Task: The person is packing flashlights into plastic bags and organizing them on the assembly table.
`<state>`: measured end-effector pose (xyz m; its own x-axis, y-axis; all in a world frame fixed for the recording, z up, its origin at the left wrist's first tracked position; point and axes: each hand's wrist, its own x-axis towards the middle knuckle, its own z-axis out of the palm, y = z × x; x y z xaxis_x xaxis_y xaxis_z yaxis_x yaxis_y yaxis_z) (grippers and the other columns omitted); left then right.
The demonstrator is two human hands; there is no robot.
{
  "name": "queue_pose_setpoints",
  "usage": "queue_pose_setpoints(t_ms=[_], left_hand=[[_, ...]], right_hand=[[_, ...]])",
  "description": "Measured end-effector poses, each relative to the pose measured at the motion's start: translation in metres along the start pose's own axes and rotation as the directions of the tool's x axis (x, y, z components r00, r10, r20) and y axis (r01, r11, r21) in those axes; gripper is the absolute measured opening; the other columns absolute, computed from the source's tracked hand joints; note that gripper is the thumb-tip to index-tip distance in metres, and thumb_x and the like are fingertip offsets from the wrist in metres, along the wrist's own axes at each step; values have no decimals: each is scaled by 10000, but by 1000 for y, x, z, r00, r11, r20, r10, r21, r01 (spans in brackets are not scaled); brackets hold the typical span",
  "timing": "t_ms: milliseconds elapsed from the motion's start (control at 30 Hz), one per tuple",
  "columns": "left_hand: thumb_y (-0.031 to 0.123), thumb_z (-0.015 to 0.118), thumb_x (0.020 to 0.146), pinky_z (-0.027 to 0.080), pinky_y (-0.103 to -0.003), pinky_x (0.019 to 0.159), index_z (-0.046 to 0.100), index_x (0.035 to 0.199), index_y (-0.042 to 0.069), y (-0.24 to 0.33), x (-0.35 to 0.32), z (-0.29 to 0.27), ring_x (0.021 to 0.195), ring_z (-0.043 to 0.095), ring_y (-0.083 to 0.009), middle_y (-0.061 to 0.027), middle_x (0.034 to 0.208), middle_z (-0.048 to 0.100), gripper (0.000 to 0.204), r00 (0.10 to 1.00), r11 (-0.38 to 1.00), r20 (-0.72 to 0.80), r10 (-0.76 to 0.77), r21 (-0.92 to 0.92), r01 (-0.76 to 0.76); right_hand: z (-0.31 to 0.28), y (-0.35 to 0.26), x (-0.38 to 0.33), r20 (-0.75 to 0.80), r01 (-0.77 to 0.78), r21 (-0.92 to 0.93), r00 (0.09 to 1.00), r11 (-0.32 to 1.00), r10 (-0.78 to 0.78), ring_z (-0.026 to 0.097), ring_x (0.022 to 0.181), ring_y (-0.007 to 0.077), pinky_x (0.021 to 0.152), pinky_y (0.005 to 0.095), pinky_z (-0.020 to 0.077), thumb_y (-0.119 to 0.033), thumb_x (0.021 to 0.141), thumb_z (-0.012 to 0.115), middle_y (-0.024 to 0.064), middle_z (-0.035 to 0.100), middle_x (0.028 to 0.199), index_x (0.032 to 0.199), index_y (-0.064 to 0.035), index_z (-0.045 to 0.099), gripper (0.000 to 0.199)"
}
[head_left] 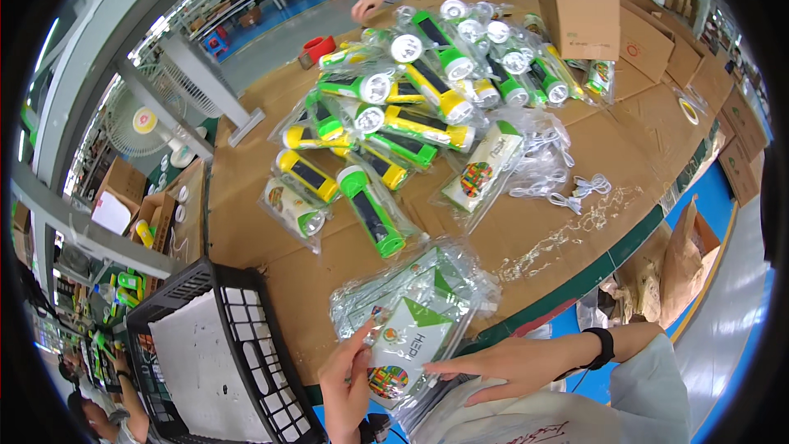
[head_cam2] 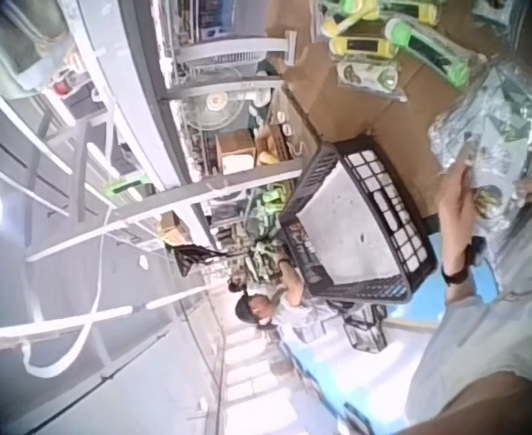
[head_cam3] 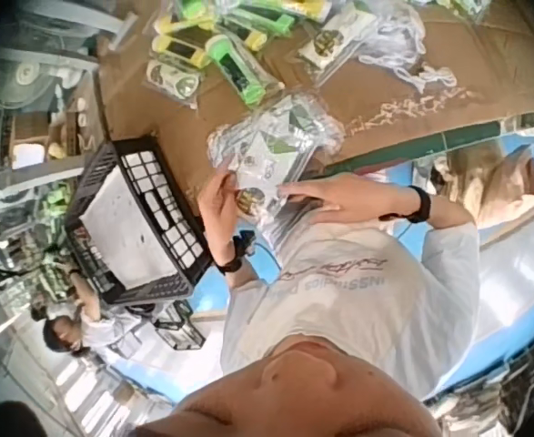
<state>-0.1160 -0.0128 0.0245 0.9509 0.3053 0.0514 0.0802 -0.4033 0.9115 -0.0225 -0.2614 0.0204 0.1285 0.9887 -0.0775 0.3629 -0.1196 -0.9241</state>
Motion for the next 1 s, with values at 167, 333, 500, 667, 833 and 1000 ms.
queue_pose_setpoints(t_ms=[167, 333, 500, 667, 833, 1000], left_hand=[[-91, 541, 761, 307, -378, 1080, 467, 1322, -43, 19, 13, 6, 1254, 453, -307, -180, 1320, 476, 569, 955, 923, -67, 288, 284, -258], [65, 575, 916, 396, -470, 973, 512, 1309, 4, 38, 2, 24, 1208, 478, -404, -218, 1278, 530, 403, 932, 841, 210, 295, 406, -358], [25, 561, 895, 388, -476, 997, 467, 1351, 30, 37, -11, 82, 1231, 454, -400, -203, 1355, 472, 466, 799, 916, 576, 172, 206, -345], [76, 589, 876, 367, -461, 1031, 450, 1374, 74, 67, -10, 138, 1238, 434, -411, -181, 1381, 451, 518, 528, 744, 812, 248, 190, -641], [120, 601, 878, 352, -459, 1041, 433, 1385, 57, 89, -5, 180, 1258, 414, -418, -210, 1390, 430, 537, 437, 720, 862, 256, 132, -681], [147, 613, 877, 337, -464, 1053, 400, 1402, 26, 97, 1, 228, 1268, 381, -469, -274, 1414, 375, 579, 432, 626, 863, 262, 189, -756]], right_hand=[[6, -1, -6, -168, -32, 236, 983, 971, 73, 646, 989, 262, 789, 363, 518, -258, 963, 547, 211, 537, 1305, 1530, -159, -23, 810], [11, 22, -39, -173, 37, 413, 984, 910, 39, 652, 902, 211, 743, 312, 519, -245, 962, 554, 167, 611, 1203, 1507, -103, 162, 686], [22, 47, -121, -335, 7, 470, 927, 883, 171, 645, 893, 176, 749, 288, 508, -247, 980, 522, 108, 639, 1137, 1343, -62, 437, 416], [64, 105, -210, -488, -42, 698, 703, 714, 518, 644, 985, 178, 799, 308, 515, -270, 980, 514, 97, 641, 1147, 1277, -59, 505, 364], [156, 226, -299, -403, 303, 898, 280, 317, 872, 652, 1008, 216, 843, 309, 540, -296, 949, 541, 129, 647, 1151, 1219, -59, 552, 359], [232, 348, -358, -246, 473, 846, -60, 244, 967, 650, 1002, 222, 840, 319, 548, -201, 913, 565, 120, 657, 1105, 1159, -59, 600, 286]])
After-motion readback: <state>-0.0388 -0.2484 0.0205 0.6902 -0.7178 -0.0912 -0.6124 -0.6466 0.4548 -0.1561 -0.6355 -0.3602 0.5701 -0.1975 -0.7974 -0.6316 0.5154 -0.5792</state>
